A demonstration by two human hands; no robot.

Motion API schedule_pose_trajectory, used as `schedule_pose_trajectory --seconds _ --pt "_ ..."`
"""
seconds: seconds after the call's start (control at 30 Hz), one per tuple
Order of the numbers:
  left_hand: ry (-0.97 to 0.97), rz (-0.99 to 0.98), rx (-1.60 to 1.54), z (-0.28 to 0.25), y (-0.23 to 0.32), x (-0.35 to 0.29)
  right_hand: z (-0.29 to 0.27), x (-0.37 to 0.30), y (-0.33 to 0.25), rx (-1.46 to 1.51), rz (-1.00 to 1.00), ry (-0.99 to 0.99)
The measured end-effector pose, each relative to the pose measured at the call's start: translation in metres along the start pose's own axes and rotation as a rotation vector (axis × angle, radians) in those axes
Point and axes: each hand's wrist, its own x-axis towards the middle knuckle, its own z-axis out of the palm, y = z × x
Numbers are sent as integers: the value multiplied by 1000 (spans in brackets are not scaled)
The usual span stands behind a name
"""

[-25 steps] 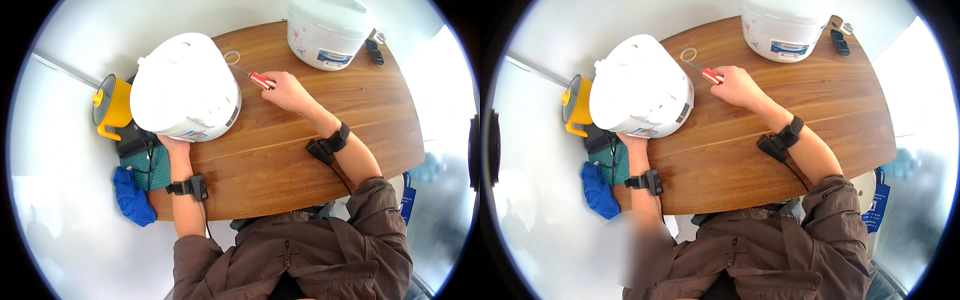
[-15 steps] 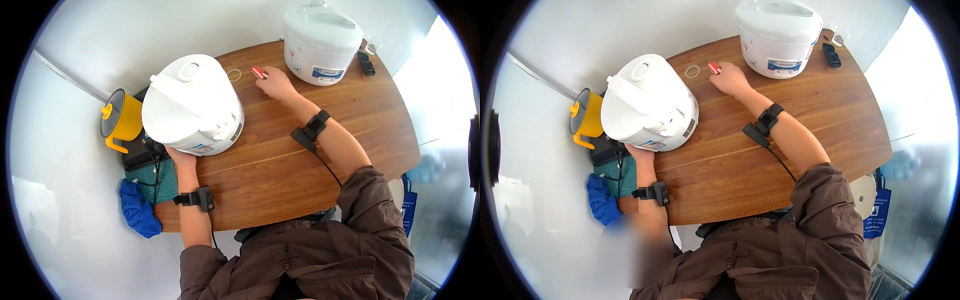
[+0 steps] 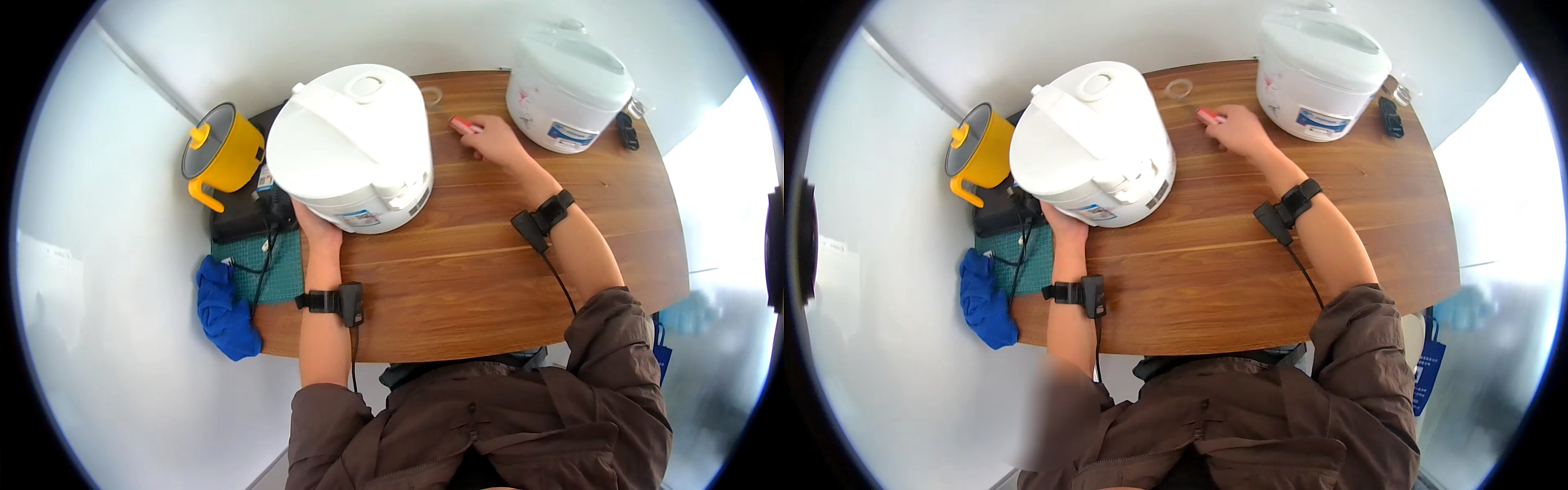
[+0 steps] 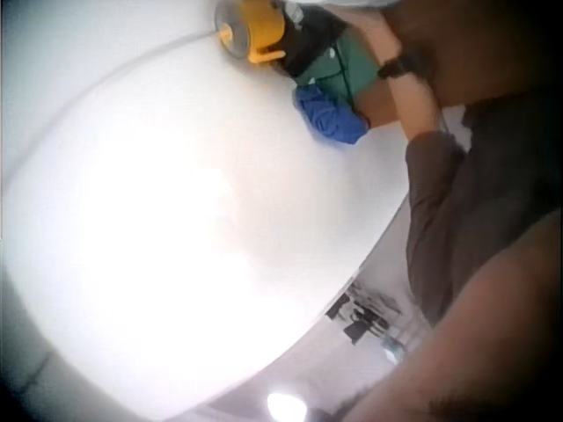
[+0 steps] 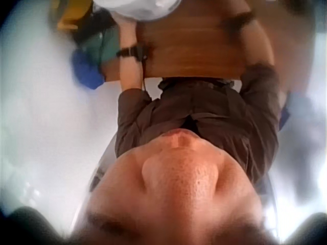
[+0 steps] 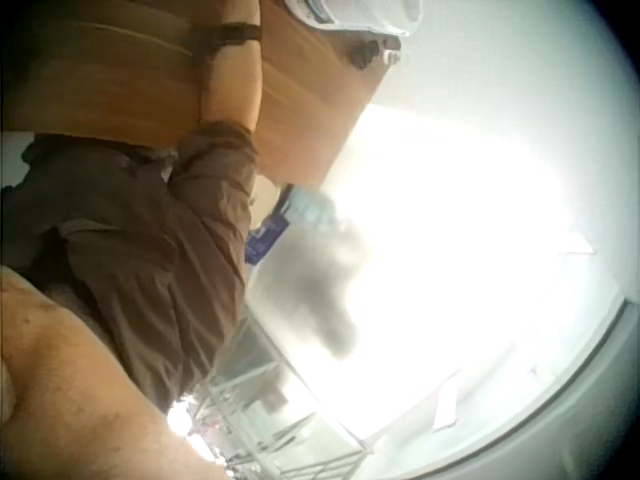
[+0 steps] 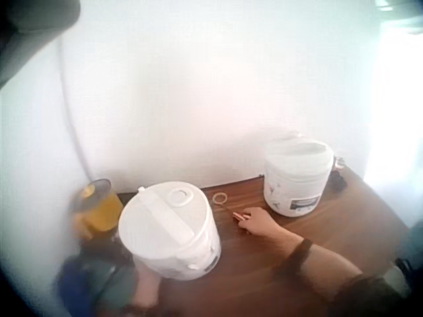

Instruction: The person disassembles two rice cookers on a wooden table. They remove the lids, unscrew and detach the steam valves, and use a screwdriver to pry off the side handles and open the main bodies.

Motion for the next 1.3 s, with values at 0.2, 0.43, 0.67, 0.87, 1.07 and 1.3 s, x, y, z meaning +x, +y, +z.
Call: schedule_pose_trajectory --seconds 0.2,0.43,0.67,0.87,1.07,1.3 --pt "10 37 46 -2 0 -4 11 -19 -8 206 -19 95" --pt "46 12 9 -6 -2 -4 4 -66 -13 405 -235 235" --pt "68 90 19 24 0 -18 -13 -115 4 782 -126 104" --pt "101 158 83 39 -17 -24 -25 -142 25 684 -103 136" --pt "99 168 38 43 -23 -27 -43 -154 21 745 -286 177" --pt "40 148 133 42 -22 -28 -48 -166 19 604 -405 202"
